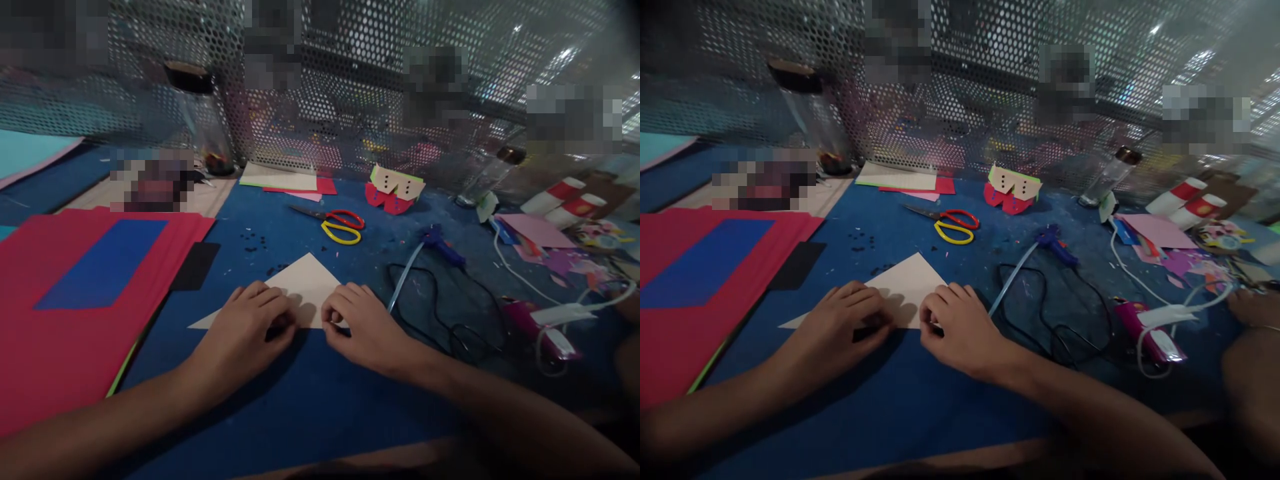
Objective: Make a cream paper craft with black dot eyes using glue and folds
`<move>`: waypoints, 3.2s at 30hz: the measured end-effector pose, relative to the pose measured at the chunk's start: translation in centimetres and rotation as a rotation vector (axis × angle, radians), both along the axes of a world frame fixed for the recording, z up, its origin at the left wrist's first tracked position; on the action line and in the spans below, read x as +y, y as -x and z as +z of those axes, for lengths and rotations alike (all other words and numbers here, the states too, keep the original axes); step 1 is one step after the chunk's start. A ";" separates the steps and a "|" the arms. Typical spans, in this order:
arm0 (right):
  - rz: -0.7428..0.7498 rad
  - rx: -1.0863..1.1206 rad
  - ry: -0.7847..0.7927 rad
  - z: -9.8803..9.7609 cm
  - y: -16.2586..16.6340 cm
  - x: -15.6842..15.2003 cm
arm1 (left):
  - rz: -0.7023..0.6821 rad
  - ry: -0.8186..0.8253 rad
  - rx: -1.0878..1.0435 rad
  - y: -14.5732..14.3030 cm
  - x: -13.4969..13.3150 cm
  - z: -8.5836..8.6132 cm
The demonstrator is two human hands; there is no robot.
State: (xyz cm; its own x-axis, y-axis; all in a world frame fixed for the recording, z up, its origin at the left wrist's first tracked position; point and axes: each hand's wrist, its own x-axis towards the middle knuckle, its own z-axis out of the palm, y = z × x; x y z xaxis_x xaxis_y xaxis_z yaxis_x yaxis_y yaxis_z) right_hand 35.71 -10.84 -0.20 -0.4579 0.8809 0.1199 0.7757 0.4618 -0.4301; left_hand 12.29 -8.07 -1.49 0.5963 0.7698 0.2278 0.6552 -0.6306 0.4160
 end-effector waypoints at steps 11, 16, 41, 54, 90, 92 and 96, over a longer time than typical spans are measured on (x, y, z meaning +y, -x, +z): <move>0.007 0.022 0.009 -0.2 -0.2 0.1 | 0.035 0.062 0.005 1.6 0.2 0.2; 0.007 0.032 0.019 -0.1 -0.3 0.0 | 0.052 0.078 0.014 3.0 0.4 0.1; 0.015 0.039 0.042 -0.1 -0.4 0.0 | 0.102 0.173 0.102 5.3 1.5 1.2; 0.016 0.047 0.040 -0.1 -0.5 0.1 | 0.121 0.217 0.134 7.3 2.4 1.5; 0.015 0.054 0.060 0.0 -0.5 0.0 | 0.108 0.296 0.330 10.5 4.4 3.6; 0.014 0.053 0.062 0.0 -0.5 0.0 | 0.117 0.294 0.333 10.8 4.6 3.3; 0.016 0.052 0.061 0.0 -0.5 0.1 | 0.140 0.384 0.375 11.1 5.1 3.1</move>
